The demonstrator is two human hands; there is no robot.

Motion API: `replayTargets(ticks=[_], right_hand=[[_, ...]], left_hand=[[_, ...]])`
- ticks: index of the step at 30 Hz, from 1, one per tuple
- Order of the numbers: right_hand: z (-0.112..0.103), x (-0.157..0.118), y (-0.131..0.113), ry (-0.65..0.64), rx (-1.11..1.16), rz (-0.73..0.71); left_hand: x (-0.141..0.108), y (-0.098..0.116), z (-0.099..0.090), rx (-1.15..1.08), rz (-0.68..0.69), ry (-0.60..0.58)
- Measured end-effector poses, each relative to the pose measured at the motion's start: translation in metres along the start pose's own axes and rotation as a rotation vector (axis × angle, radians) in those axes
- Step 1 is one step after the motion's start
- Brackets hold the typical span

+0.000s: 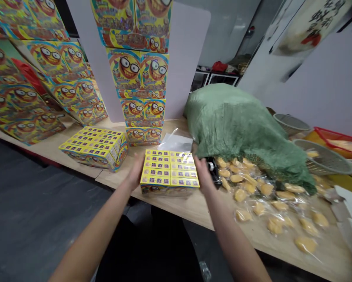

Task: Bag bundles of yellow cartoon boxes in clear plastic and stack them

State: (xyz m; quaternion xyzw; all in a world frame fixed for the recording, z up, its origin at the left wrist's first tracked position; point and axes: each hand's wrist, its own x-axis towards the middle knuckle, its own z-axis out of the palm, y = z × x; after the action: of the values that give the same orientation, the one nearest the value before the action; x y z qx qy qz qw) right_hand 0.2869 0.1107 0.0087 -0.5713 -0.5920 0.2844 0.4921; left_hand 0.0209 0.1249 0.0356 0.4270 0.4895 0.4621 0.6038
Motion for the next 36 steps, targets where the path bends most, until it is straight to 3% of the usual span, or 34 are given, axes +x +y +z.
replayTargets(ticks=[4, 7, 10, 12, 13, 16, 19, 22, 25, 27, 30, 32, 36], right_hand=[[0.022, -0.003, -0.009, -0.147, 0.381, 0.277], [0.012, 0.001, -0.008, -0.244, 0.416, 0.352], [-0.007, 0.014, -0.012, -0.147, 0.128, 0.199], [-0.014, 0.022, -0.023, -0.060, -0.147, -0.004], [-0.014, 0.025, -0.031, -0.073, -0.278, -0.114], [-0.007, 0.027, -0.051, -0.326, -0.567, -0.340], [-0.009, 0.021, -0.050, -0.509, -0.695, -0.327], [-0.031, 0.003, -0.024, -0.448, -0.671, -0.206], [-0.043, -0.034, 0.011, -0.311, -0.356, -0.027], [-0.033, -0.063, 0.029, -0.328, -0.078, 0.083], [-0.004, -0.087, 0.027, -0.292, 0.064, 0.149], [0.006, -0.084, 0.007, -0.197, 0.013, 0.200], [-0.012, -0.055, -0.043, -0.161, -0.254, 0.295]], left_hand=[[0.001, 0.003, 0.017, 0.000, -0.074, -0.143], [0.008, 0.007, 0.008, 0.067, -0.039, -0.176], [0.017, 0.016, -0.005, 0.241, 0.095, -0.021], [0.019, 0.023, -0.006, 0.462, 0.176, 0.096], [0.019, 0.026, -0.003, 0.602, 0.208, 0.097], [0.014, 0.032, 0.016, 1.050, 0.325, -0.076], [0.009, 0.032, 0.028, 1.276, 0.424, -0.120], [0.009, 0.022, 0.013, 1.110, 0.407, -0.081], [0.000, -0.011, -0.016, 0.590, 0.333, 0.037], [-0.015, -0.041, -0.029, 0.399, 0.295, 0.032], [-0.044, -0.071, -0.027, 0.418, 0.304, -0.010], [-0.059, -0.065, -0.020, 0.518, 0.315, 0.015], [-0.069, -0.012, -0.013, 0.855, 0.194, 0.116]])
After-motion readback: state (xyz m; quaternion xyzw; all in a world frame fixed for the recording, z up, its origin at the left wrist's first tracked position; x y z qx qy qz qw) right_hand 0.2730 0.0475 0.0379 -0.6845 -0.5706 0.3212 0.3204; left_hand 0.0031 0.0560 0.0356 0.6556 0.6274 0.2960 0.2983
